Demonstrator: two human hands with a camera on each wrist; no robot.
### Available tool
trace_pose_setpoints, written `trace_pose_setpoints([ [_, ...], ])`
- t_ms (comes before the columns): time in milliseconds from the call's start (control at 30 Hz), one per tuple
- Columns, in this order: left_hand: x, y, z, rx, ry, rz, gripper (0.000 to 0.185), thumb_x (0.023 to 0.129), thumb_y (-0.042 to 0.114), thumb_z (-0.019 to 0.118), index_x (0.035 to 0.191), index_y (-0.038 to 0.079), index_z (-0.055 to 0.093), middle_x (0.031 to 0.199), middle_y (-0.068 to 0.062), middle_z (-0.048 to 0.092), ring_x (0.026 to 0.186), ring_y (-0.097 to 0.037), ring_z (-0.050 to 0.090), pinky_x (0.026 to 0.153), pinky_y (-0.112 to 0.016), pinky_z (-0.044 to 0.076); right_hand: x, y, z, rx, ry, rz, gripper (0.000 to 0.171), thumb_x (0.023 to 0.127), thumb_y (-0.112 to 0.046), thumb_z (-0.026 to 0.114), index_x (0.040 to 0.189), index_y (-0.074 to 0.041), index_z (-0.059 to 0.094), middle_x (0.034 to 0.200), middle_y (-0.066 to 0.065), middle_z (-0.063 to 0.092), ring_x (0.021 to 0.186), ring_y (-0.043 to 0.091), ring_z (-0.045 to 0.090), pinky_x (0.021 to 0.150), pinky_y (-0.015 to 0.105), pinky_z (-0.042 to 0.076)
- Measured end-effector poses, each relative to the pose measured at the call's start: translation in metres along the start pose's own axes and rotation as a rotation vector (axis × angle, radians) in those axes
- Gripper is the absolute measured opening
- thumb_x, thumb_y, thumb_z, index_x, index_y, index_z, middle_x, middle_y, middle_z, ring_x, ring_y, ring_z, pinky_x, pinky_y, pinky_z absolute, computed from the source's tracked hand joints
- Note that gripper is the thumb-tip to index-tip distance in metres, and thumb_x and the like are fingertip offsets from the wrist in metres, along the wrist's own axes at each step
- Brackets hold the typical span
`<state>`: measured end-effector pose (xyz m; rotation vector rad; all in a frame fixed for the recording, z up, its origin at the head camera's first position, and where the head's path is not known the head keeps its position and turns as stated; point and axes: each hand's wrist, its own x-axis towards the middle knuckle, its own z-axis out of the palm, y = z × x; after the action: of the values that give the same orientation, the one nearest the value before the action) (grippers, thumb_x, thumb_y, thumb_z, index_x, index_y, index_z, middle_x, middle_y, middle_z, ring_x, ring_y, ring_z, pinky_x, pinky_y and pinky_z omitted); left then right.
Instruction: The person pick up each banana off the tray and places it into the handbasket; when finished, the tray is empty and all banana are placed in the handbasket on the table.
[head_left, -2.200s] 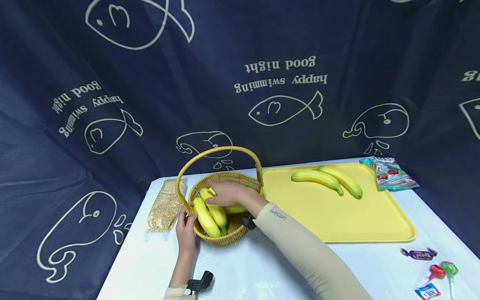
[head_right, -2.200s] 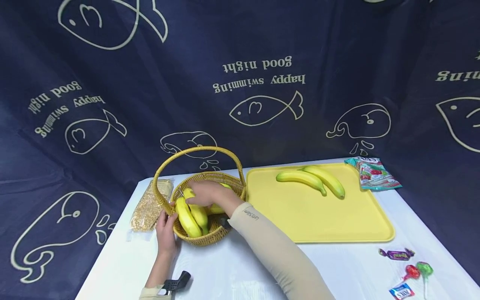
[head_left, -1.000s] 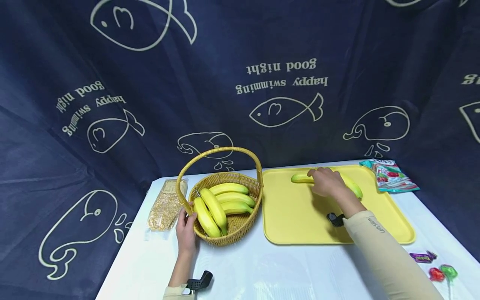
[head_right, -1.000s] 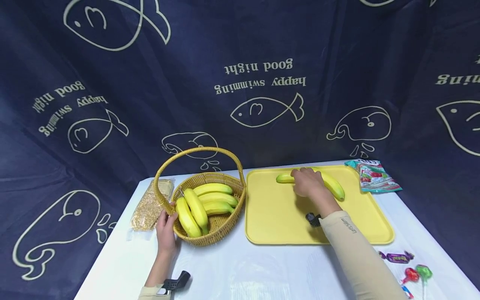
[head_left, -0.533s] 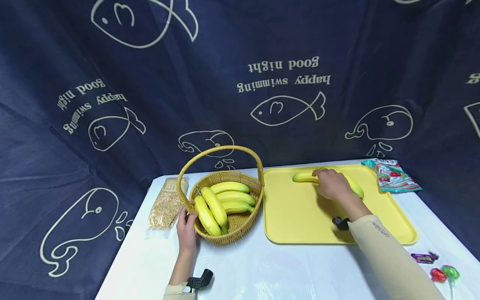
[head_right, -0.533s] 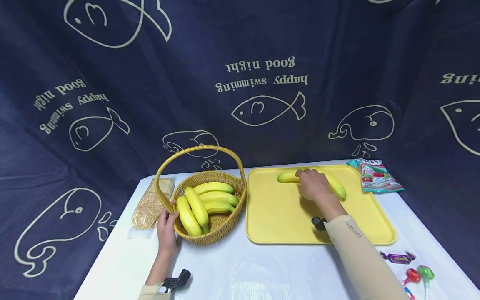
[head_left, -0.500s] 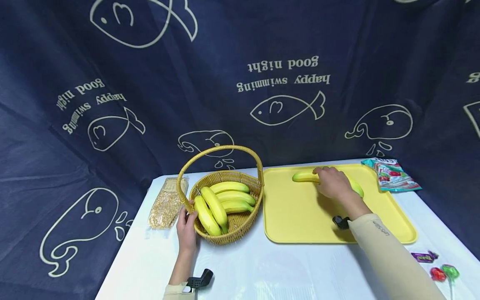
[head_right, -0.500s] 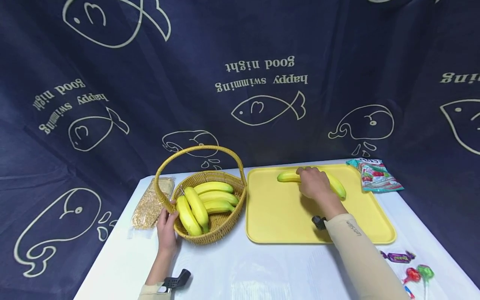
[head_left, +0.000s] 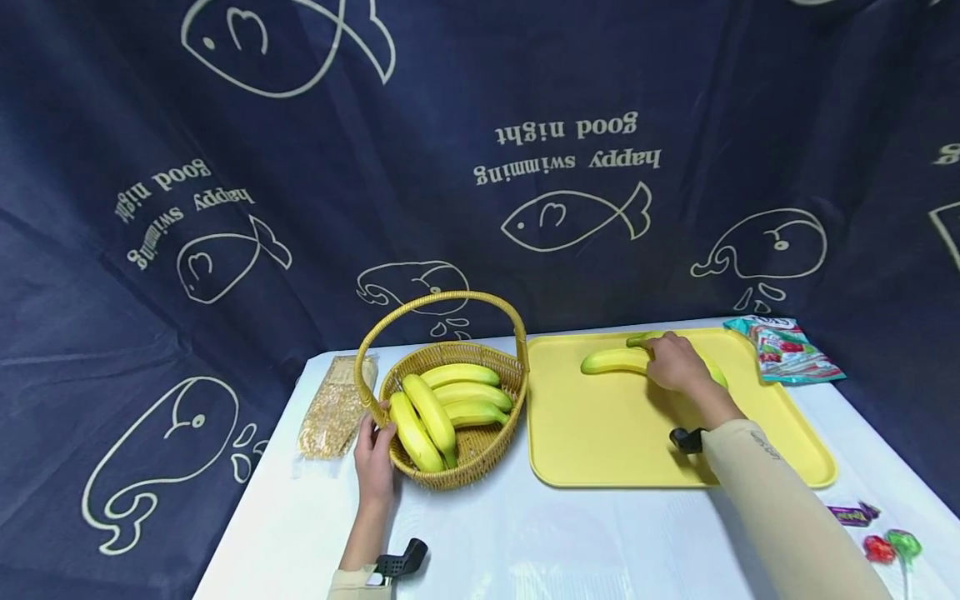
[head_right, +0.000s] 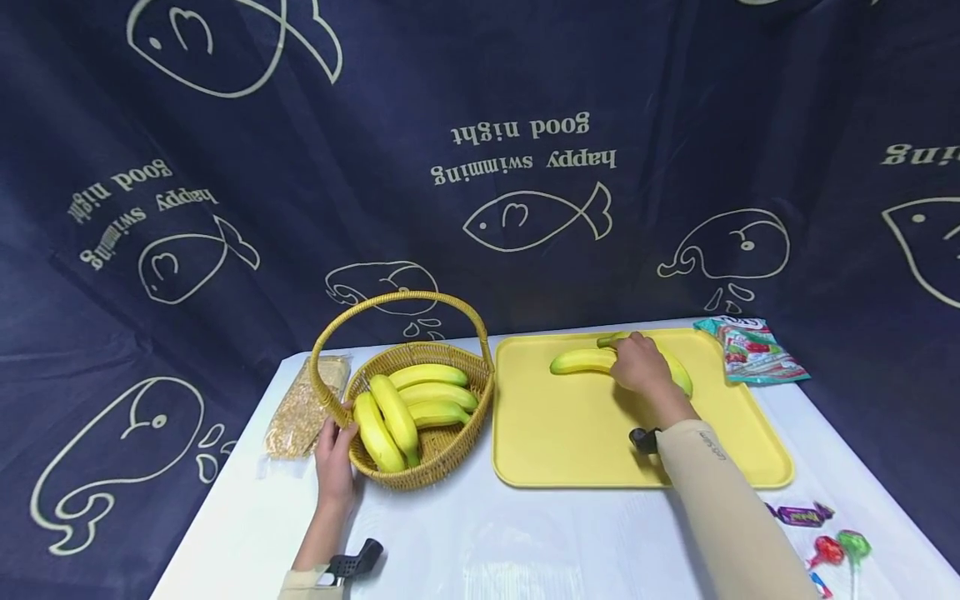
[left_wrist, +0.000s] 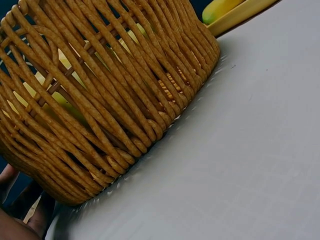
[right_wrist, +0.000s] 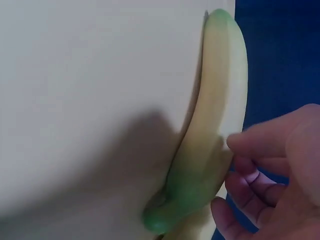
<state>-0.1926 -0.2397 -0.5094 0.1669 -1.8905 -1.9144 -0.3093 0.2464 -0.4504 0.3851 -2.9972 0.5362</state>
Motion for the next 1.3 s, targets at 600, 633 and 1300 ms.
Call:
trace_pose_setpoints([
  [600,-0.009,0.022,0.004,0.016,-0.008,-0.024,0.037,0.097,0.008,0.052,0.133,0.004,0.054,0.131,-0.009,0.052,0.108,-0.019,0.053,0.086,-0.022,0.044,0.009,-0.022,0.015,0.307,-0.224,-0.054,0.056,0.084,-0.022,0.069,0.127,0.010,0.049,0.105,0.019,0.062,0.084,0.028,0.057,0.069,0.037,0.044],
  [633,-0.008,0.022,0.004,0.009,-0.010,-0.024,0.037,0.097,0.008,0.053,0.133,0.004,0.054,0.131,-0.009,0.052,0.108,-0.019,0.053,0.086,-0.023,0.044,0.008,-0.028,0.016,0.331,-0.235,-0.055,0.055,0.085,-0.021,0.068,0.127,0.008,0.047,0.099,0.017,0.063,0.078,0.027,0.057,0.067,0.036,0.044],
  [1300,-0.007,0.023,0.003,0.016,-0.019,0.005,0.037,0.097,0.009,0.052,0.133,0.005,0.054,0.133,-0.009,0.052,0.111,-0.020,0.052,0.086,-0.022,0.044,0.007,-0.122,-0.006,0.588,-0.053,-0.192,0.051,0.100,-0.046,0.043,0.138,-0.012,0.049,0.101,0.006,0.067,0.090,0.025,0.062,0.082,0.044,0.046],
])
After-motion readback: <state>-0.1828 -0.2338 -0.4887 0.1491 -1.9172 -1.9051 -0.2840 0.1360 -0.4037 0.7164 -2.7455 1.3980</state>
